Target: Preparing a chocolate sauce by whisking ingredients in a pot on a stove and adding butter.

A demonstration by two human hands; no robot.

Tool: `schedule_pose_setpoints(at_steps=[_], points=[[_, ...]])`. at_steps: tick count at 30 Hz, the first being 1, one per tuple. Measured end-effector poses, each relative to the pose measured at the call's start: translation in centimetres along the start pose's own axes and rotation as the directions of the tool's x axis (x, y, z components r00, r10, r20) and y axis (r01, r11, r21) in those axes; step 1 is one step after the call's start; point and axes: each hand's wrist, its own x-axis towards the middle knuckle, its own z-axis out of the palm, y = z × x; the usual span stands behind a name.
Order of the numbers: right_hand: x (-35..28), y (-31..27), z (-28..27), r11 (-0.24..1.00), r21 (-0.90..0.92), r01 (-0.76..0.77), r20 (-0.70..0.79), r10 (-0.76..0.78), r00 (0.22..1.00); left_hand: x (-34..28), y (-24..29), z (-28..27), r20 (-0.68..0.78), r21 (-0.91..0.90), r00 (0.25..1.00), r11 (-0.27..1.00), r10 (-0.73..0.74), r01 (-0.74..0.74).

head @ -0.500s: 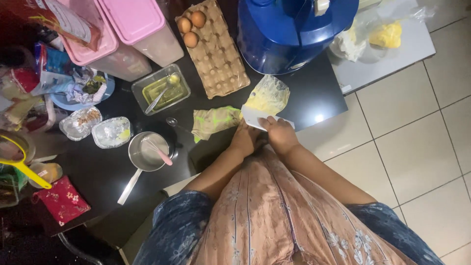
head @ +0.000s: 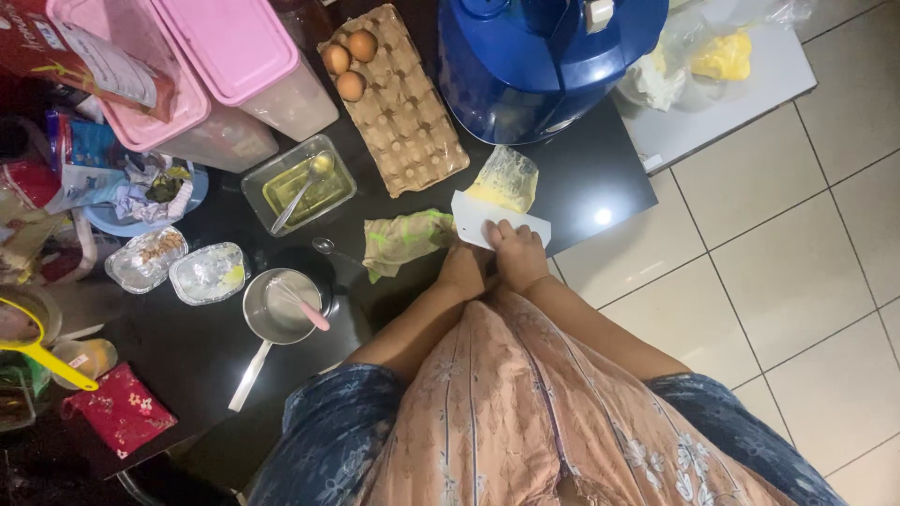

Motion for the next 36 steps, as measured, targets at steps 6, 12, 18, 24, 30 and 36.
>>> schedule_pose_setpoints(at_steps=[6, 12, 18, 24, 30, 36], points=[[1.3, 1.6, -0.2, 0.999, 0.005, -0.032, 0.057, 0.032, 0.998, 0.6, -0.2, 0.4, 0.213, 0.146, 0.972, 0.987, -0.1, 0.07], [0.2, 1.6, -5.0, 0.989, 0.112, -0.099, 0.196, 0.076, 0.978, -0.2, -1.5, 1.3, 0.143, 0.231, 0.989, 0.971, 0.029, -0.062], [-2.2, 1.9, -1.5, 0.997, 0.075, -0.028, 0.131, 0.018, 0.991, -0.7, -2.3, 3.2, 0.05, 0.17, 0.998, 0.985, 0.028, -0.036], [-1.1, -0.1, -2.2, 0.997, 0.071, -0.043, 0.122, 0.034, 0.992, -0.3, 0.1, -0.8, 0.054, 0.053, 0.997, 0.997, 0.047, -0.05], [-0.1, -0.1, 1.2, 0.992, -0.11, -0.055, 0.027, 0.058, 0.998, 0.2, -0.4, -0.3, 0.199, 0.192, 0.979, 0.981, -0.031, -0.008], [1.1, 0.3, 1.1, 0.982, -0.179, -0.062, -0.141, 0.037, 0.989, 0.6, 0.1, -0.9, 0.261, 0.273, 0.965, 0.961, -0.023, -0.051]])
